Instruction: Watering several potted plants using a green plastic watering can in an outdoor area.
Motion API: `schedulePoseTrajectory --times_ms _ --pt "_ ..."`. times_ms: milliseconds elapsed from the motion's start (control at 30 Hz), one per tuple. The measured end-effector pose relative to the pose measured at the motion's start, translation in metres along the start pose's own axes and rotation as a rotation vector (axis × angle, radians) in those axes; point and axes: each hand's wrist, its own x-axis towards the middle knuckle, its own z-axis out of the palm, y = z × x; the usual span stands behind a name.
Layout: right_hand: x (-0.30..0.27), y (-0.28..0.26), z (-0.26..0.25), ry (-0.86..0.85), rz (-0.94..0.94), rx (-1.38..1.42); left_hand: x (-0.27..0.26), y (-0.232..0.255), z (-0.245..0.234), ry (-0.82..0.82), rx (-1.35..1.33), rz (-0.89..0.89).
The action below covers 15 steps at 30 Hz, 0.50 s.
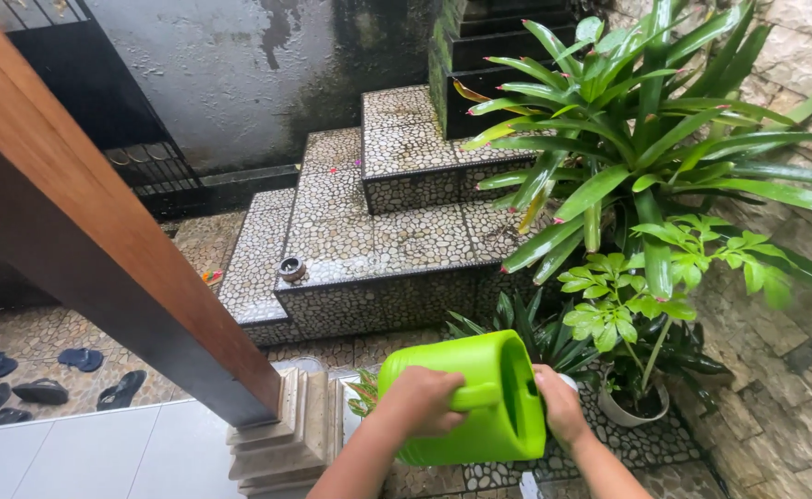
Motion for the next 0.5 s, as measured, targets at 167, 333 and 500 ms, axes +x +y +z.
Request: schedulePoseTrajectory --times_ms 167,333,500 --pt "-0.001 -0.064 0.001 -0.286 -0.308 -0.584 -0.058 -0.045 0.054 0.685 -0.45 -0.12" --pt "0.02 -0.074 0.052 -0.268 -0.635 -0.992 -0.106 -0.044 0.106 0.821 -0.926 -0.136" --pt "0.017 -0.09 0.122 -0.276 -0.767 -1.253 -0.148 -0.048 0.2 0.636 -1.297 -0.706"
